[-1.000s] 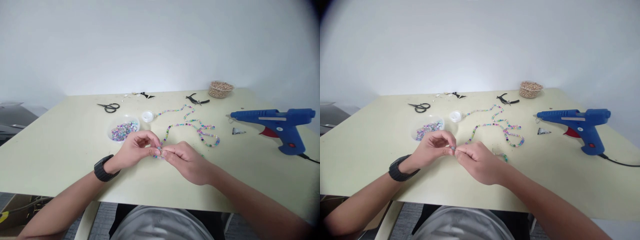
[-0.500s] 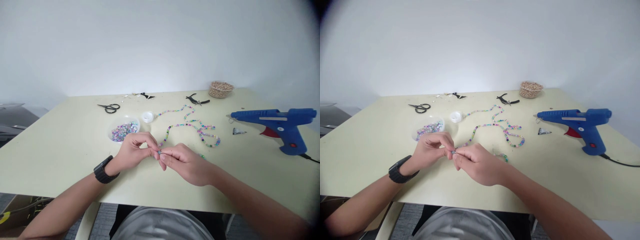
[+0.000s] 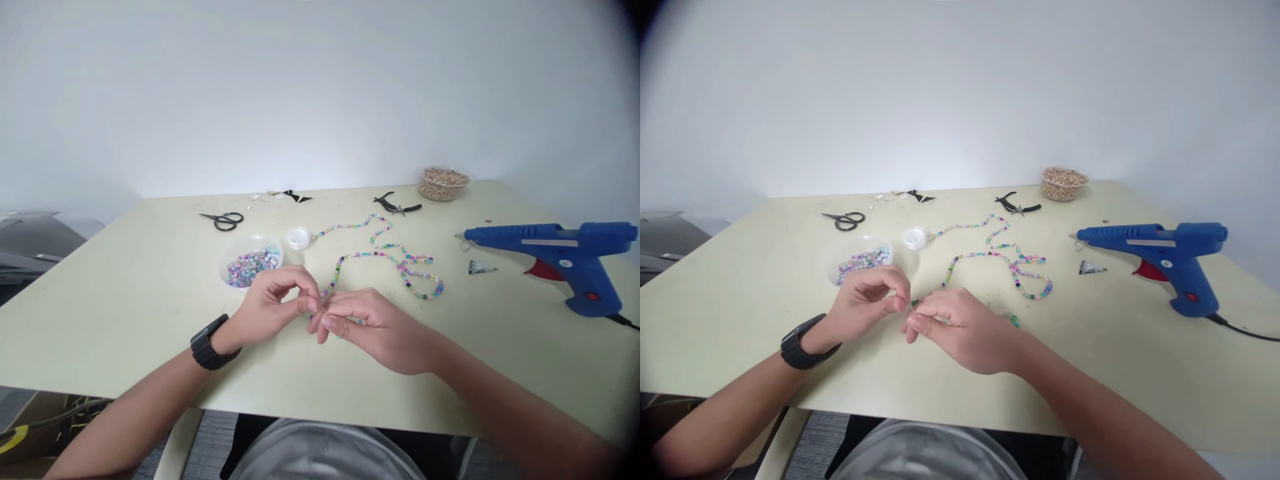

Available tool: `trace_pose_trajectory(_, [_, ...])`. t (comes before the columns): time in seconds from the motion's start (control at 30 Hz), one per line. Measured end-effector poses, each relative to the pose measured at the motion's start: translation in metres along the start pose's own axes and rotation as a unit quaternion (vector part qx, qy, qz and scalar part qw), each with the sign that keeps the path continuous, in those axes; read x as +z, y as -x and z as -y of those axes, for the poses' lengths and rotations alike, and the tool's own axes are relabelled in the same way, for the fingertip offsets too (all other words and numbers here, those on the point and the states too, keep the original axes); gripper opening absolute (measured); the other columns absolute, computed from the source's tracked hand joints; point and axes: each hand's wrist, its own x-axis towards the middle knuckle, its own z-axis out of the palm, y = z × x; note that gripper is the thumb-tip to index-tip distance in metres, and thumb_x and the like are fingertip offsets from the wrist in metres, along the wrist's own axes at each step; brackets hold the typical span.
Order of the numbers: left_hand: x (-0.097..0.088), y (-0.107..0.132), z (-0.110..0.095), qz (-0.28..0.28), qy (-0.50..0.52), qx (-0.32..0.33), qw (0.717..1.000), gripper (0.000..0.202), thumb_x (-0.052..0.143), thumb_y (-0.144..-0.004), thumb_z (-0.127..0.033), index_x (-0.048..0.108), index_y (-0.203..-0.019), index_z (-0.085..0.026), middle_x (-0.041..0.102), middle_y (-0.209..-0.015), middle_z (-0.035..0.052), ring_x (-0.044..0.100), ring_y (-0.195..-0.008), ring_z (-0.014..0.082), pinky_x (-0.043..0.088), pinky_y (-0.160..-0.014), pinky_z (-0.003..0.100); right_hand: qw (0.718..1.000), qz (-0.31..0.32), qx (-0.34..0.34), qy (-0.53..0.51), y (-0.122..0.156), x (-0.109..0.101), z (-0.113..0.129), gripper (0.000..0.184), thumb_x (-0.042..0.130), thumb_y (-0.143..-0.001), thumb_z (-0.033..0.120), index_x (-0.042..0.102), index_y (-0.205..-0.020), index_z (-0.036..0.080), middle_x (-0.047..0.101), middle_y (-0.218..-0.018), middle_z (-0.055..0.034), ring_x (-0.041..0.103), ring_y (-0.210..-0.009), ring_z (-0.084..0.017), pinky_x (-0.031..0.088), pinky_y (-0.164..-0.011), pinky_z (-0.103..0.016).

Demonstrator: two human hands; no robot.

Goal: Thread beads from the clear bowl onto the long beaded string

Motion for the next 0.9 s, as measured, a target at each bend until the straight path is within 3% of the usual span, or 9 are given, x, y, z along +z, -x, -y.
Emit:
trace_pose_trajectory(0.07, [-0.01, -0.003, 0.001, -0.049, -0.001, -0.024, 0.999, 0.029, 0.063, -0.096, -0.043, 0.072, -0.086, -0.018, 0.069, -0.08, 0.006, 0.06, -0.072, 0.0142, 0.048, -0.069, 0.027, 0.999, 0.0, 0.002, -0.04, 0.003, -0.005, 0.004, 0.037, 0.045, -0.108, 0.033, 0.074, -0.09, 0.017, 0.076, -0.098, -0.0058, 0.067, -0.094, -0.017, 0.048, -0.086, -0.031])
trace_pose_trajectory(0.13, [-0.026, -0.008, 0.002, -0.139, -0.038, -0.043, 0.989, 0.036, 0.055, -0.099, -0.048, 0.071, -0.087, -0.018, 0.069, -0.084, 0.0068, 0.059, -0.074, 0.015, 0.048, -0.069, 0.027, 0.997, -0.019, -0.008, -0.072, 0.007, -0.01, 0.008, 0.039, 0.045, -0.109, 0.034, 0.074, -0.088, 0.017, 0.077, -0.094, -0.0051, 0.068, -0.091, -0.017, 0.048, -0.086, -0.031])
trace_pose_trajectory(0.2, [-0.046, -0.013, 0.005, -0.216, -0.146, -0.059, 0.964, 0.031, 0.059, -0.097, -0.045, 0.07, -0.087, -0.018, 0.069, -0.084, 0.0057, 0.058, -0.075, 0.0153, 0.047, -0.069, 0.027, 0.994, -0.05, -0.021, -0.091, 0.011, -0.015, 0.012, 0.04, 0.046, -0.108, 0.036, 0.074, -0.086, 0.017, 0.077, -0.087, -0.0047, 0.069, -0.086, -0.016, 0.049, -0.083, -0.03])
trace_pose_trajectory(0.27, [-0.065, -0.017, 0.008, -0.243, -0.305, -0.081, 0.917, 0.026, 0.062, -0.094, -0.042, 0.07, -0.086, -0.019, 0.071, -0.086, 0.0046, 0.059, -0.077, 0.016, 0.046, -0.073, 0.028, 0.99, -0.079, -0.038, -0.115, 0.014, -0.018, 0.014, 0.04, 0.047, -0.108, 0.039, 0.072, -0.085, 0.017, 0.073, -0.075, -0.0031, 0.066, -0.075, -0.014, 0.049, -0.075, -0.029])
trace_pose_trajectory(0.33, [-0.08, -0.019, 0.014, -0.202, -0.415, -0.109, 0.88, 0.022, 0.061, -0.092, -0.038, 0.072, -0.087, -0.019, 0.074, -0.09, 0.0046, 0.061, -0.078, 0.0174, 0.047, -0.075, 0.029, 0.983, -0.102, -0.047, -0.143, 0.016, -0.021, 0.013, 0.039, 0.048, -0.107, 0.042, 0.071, -0.086, 0.018, 0.064, -0.064, -0.0001, 0.058, -0.06, -0.012, 0.045, -0.062, -0.027])
trace_pose_trajectory(0.4, [-0.087, -0.019, 0.021, -0.143, -0.464, -0.133, 0.864, 0.021, 0.059, -0.09, -0.034, 0.074, -0.089, -0.019, 0.076, -0.095, 0.0058, 0.063, -0.08, 0.0193, 0.047, -0.077, 0.031, 0.98, -0.121, -0.044, -0.152, 0.018, -0.022, 0.011, 0.04, 0.049, -0.106, 0.045, 0.071, -0.086, 0.018, 0.053, -0.057, 0.0022, 0.046, -0.052, -0.01, 0.035, -0.052, -0.026])
trace_pose_trajectory(0.5, [-0.089, -0.017, 0.032, -0.09, -0.499, -0.166, 0.846, 0.023, 0.056, -0.09, -0.029, 0.076, -0.091, -0.019, 0.078, -0.098, 0.0081, 0.066, -0.083, 0.0227, 0.048, -0.078, 0.034, 0.981, -0.141, -0.028, -0.133, 0.02, -0.024, 0.008, 0.045, 0.049, -0.105, 0.05, 0.073, -0.085, 0.017, 0.039, -0.055, 0.0036, 0.032, -0.051, -0.01, 0.024, -0.049, -0.027])
trace_pose_trajectory(0.6, [-0.088, -0.016, 0.039, -0.067, -0.524, -0.188, 0.828, 0.026, 0.054, -0.09, -0.026, 0.077, -0.096, -0.019, 0.078, -0.098, 0.0103, 0.068, -0.085, 0.0256, 0.048, -0.077, 0.035, 0.983, -0.145, -0.006, -0.108, 0.021, -0.024, 0.006, 0.047, 0.048, -0.104, 0.052, 0.074, -0.086, 0.017, 0.03, -0.057, 0.0046, 0.027, -0.053, -0.011, 0.02, -0.05, -0.029])
trace_pose_trajectory(0.9, [-0.088, -0.015, 0.039, -0.009, -0.494, -0.14, 0.858, 0.029, 0.049, -0.094, -0.023, 0.073, -0.11, -0.021, 0.072, -0.115, 0.0101, 0.067, -0.093, 0.0236, 0.049, -0.087, 0.036, 0.99, -0.119, 0.052, -0.054, 0.012, -0.014, 0.005, 0.044, 0.044, -0.106, 0.05, 0.066, -0.085, 0.018, 0.038, -0.065, 0.0042, 0.031, -0.057, -0.01, 0.024, -0.054, -0.026])
